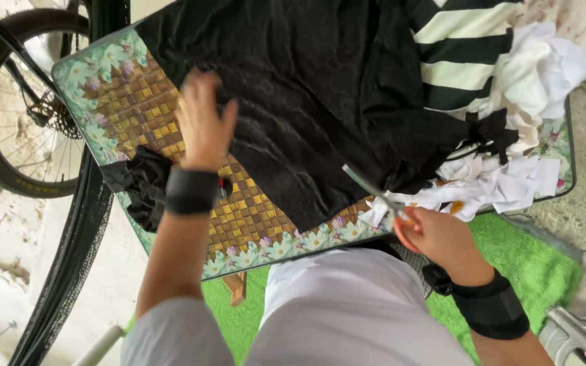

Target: The person cuts a piece of fabric into several thin strips with a pair of scissors, holding the fabric with one hand and cutting with the other, repositioning the fabric on the table as needed.

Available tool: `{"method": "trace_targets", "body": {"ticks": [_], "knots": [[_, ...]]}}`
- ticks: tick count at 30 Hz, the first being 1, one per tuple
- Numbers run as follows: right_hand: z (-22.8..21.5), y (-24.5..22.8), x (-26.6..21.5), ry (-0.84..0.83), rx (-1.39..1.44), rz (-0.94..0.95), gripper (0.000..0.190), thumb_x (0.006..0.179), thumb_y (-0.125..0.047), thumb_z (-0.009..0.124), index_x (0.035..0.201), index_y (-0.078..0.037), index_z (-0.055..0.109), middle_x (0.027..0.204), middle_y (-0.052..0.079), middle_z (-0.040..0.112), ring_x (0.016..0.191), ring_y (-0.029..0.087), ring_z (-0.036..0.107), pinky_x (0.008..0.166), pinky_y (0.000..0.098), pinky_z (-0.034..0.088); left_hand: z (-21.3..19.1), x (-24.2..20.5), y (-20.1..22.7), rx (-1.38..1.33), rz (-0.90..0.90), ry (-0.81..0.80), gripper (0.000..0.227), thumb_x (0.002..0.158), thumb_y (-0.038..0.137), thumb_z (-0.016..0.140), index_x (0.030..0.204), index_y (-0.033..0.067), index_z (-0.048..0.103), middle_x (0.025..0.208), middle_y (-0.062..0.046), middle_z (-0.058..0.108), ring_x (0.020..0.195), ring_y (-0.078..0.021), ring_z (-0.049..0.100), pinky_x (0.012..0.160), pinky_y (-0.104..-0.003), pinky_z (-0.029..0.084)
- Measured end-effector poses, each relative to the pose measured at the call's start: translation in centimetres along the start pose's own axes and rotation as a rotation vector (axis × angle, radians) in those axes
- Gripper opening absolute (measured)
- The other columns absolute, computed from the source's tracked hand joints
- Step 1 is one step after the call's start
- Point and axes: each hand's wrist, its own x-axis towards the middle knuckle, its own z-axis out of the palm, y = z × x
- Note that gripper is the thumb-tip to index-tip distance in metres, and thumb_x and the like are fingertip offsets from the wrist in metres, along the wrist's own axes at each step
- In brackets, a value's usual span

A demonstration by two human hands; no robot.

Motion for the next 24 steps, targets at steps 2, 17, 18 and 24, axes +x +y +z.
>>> {"method": "trace_targets", "body": {"ticks": [2,17,18,24], "knots": [[-0.3,-1.4,0.4,-0.078,-0.008,0.000,0.041,0.086,-0.054,0.068,0.102,-0.016,0.072,0.075,0.008,0.072,0.073,0.030,0.072,0.063,0.0437,0.054,-1.0,-4.3,3.0,-0.111,0.087,-0.050,0.030,0.088,0.016,0.078,0.113,0.0118,0.064,0.118,-0.012,0.065,0.115,-0.0348,0.061,0.098,-0.048,0.049],[7.9,-4.5,-5.4,-0.135,0.218,0.001,0.050,0.099,-0.042,0.060,0.068,-0.005,0.069,0.061,0.014,0.069,0.063,0.034,0.069,0.061,0.0443,0.053,3.8,-23.3,7.6,-0.097,0.238,-0.580,0.041,0.072,0.020,0.085,0.109,0.0149,0.069,0.106,-0.008,0.060,0.106,-0.0321,0.061,0.081,-0.046,0.054],[9.1,-4.1,-5.9,0.047,0.276,-0.130,0.040,0.094,-0.039,0.065,0.076,-0.003,0.069,0.068,0.016,0.069,0.063,0.036,0.068,0.058,0.0441,0.053,5.1,-24.0,7.2,-0.080,0.261,-0.523,0.032,0.077,0.018,0.082,0.106,0.0145,0.069,0.106,-0.008,0.060,0.106,-0.0315,0.062,0.083,-0.046,0.054],[11.3,-3.5,-9.8,-0.049,0.296,-0.046,0.035,0.091,-0.034,0.073,0.077,-0.003,0.068,0.068,0.017,0.068,0.059,0.033,0.066,0.055,0.0417,0.048,7.1,-26.2,6.1,-0.049,0.243,-0.489,0.012,0.088,0.013,0.073,0.100,0.0157,0.071,0.106,-0.007,0.061,0.107,-0.0311,0.063,0.084,-0.045,0.055]]}}
